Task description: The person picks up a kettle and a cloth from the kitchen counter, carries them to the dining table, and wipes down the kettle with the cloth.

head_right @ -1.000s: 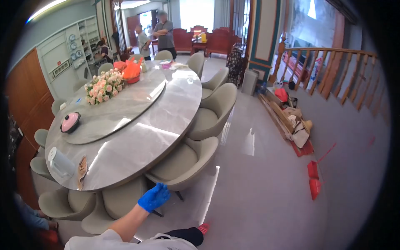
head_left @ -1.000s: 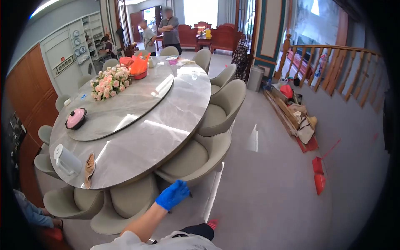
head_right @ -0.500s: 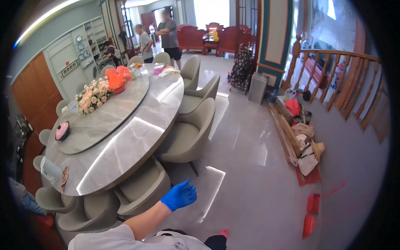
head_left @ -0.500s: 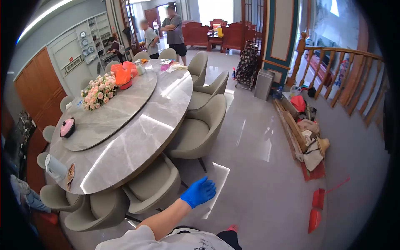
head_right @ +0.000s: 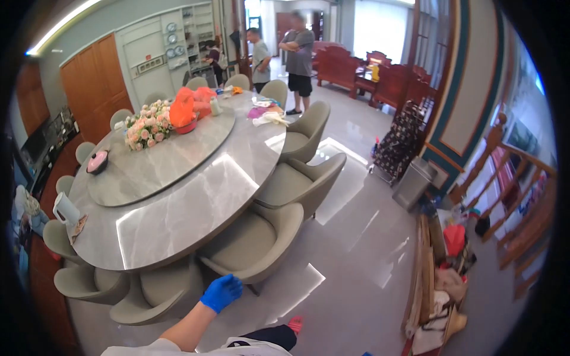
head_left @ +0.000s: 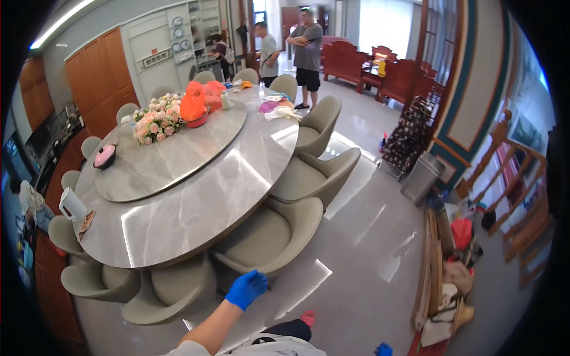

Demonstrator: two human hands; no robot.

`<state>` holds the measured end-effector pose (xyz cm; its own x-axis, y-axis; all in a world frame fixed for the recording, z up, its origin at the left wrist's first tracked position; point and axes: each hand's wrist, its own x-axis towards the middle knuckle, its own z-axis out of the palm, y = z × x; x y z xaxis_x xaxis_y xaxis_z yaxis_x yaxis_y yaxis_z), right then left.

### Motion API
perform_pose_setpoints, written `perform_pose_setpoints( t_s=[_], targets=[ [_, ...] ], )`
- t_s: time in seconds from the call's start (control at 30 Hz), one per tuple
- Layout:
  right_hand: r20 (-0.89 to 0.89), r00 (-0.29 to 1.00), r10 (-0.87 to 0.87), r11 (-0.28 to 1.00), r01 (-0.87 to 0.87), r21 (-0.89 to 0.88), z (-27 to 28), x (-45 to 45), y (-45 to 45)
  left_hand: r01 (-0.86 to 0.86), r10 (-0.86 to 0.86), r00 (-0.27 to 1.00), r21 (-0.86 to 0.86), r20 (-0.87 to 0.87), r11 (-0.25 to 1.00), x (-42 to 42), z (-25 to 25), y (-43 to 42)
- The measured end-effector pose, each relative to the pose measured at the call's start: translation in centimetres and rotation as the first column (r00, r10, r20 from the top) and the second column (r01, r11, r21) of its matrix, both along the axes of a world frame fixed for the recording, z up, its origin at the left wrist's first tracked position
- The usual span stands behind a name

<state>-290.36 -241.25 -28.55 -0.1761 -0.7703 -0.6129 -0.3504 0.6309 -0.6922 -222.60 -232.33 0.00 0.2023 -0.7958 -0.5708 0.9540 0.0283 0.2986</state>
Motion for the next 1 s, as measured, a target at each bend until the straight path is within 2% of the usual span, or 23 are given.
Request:
perform_pose_setpoints(
  t_s=[0.03,0.07,0.13,0.17,0.2,0.23,0.27,0.3,0.33,0.37,0.5,0.53,0.57,0.6,0.63,0.67,0.7,0.73,0.77,0.8,0.83,0.93,1.0],
  targets=[
    [0.016,0.994,0.108,0.991,-0.109,0.078,-1.4,-0.1,-1.4,-0.037,0.030,0.992,0.056,0.121,0.998,-0.6,0.1,-3.1],
    [-0.030,0.978,0.204,0.968,-0.197,0.155,0.8,2.7,-3.7,-0.059,0.051,0.993,0.069,0.109,0.996,-1.1,1.3,-6.6],
    [-0.054,0.938,0.342,0.916,-0.321,0.240,4.5,8.0,-10.1,-0.040,0.027,0.904,0.022,0.426,0.999,-1.3,4.1,-14.7],
    [-0.058,0.916,0.397,0.892,-0.370,0.261,5.4,9.6,-13.5,-0.058,0.041,0.903,0.027,0.427,0.998,-1.4,5.5,-18.7],
    [-0.057,0.893,0.446,0.867,-0.416,0.274,6.0,10.9,-16.9,0.015,-0.074,0.716,0.091,0.694,0.996,-1.6,6.9,-22.5],
    [-0.060,0.869,0.492,0.844,-0.459,0.277,6.6,12.0,-20.5,0.062,-0.189,0.446,0.180,0.875,0.982,-1.6,7.7,-26.1],
    [-0.064,0.837,0.544,0.814,-0.508,0.281,6.3,12.5,-24.1,0.044,-0.180,0.449,0.180,0.875,0.983,-1.6,7.8,-29.6],
    [-0.079,0.806,0.586,0.788,-0.545,0.286,6.0,12.9,-28.0,-0.055,-0.220,0.172,0.232,0.960,0.971,-1.5,7.6,-33.1],
    [-0.090,0.771,0.631,0.756,-0.585,0.294,5.7,13.2,-32.1,-0.165,-0.281,-0.111,0.261,0.953,0.951,-1.5,7.1,-36.3],
    [-0.111,0.731,0.673,0.723,-0.620,0.304,5.5,13.3,-36.3,-0.217,-0.244,-0.212,0.198,0.946,0.956,-0.8,5.9,-39.3],
    [-0.211,0.543,0.813,0.582,-0.745,0.325,5.6,12.6,-56.3,-0.384,-0.352,-0.084,0.296,0.932,0.875,0.2,2.0,-48.2],
    [-0.243,0.460,0.854,0.519,-0.792,0.323,5.4,12.5,-61.9,-0.403,-0.366,-0.080,0.306,0.927,0.863,-0.1,1.8,-49.4],
    [-0.301,0.312,0.901,0.401,-0.862,0.309,4.9,12.5,-68.0,-0.408,-0.401,0.042,0.382,0.915,0.829,-0.2,1.6,-50.8],
    [-0.418,0.028,0.908,0.155,-0.949,0.275,3.7,12.8,-74.6,-0.405,-0.419,0.159,0.446,0.894,0.798,0.0,1.4,-52.4],
    [-0.577,-0.360,0.733,-0.238,-0.931,0.278,1.7,13.8,-81.4,-0.433,-0.431,0.147,0.450,0.890,0.781,0.2,1.1,-53.7],
    [-0.723,-0.545,0.424,-0.523,-0.799,0.296,-0.7,15.2,-88.3,-0.465,-0.442,0.136,0.451,0.887,0.762,0.7,0.7,-54.8],
    [-0.699,-0.308,0.646,-0.231,-0.951,0.206,1.5,20.9,-92.3,-0.524,-0.474,0.140,0.471,0.869,0.710,1.2,0.9,-56.0],
    [-0.656,0.037,0.753,0.106,-0.992,0.066,3.9,26.8,-96.2,-0.582,-0.504,0.149,0.487,0.851,0.651,1.9,1.0,-57.1],
    [-0.661,0.028,0.750,0.076,-0.996,0.044,3.7,31.7,-99.9,-0.639,-0.509,0.174,0.490,0.843,0.593,3.0,0.3,-58.0],
    [-0.447,0.351,0.823,0.339,-0.934,-0.110,3.0,36.8,-103.8,-0.667,-0.496,0.172,0.471,0.851,0.577,4.1,-0.1,-59.1],
    [-0.164,0.617,0.769,0.593,-0.786,-0.177,2.5,41.6,-107.5,-0.721,-0.478,0.183,0.447,0.859,0.529,5.4,-0.6,-60.5],
    [-0.080,0.534,0.842,0.473,-0.801,-0.366,1.8,54.0,-114.0,-0.811,-0.397,0.196,0.376,0.897,0.448,9.9,-3.9,-64.6],
    [-0.195,0.320,0.927,0.240,-0.907,-0.345,-2.8,59.2,-118.3,-0.849,-0.336,0.169,0.310,0.927,0.427,15.6,-4.1,-69.4]
  ],
)
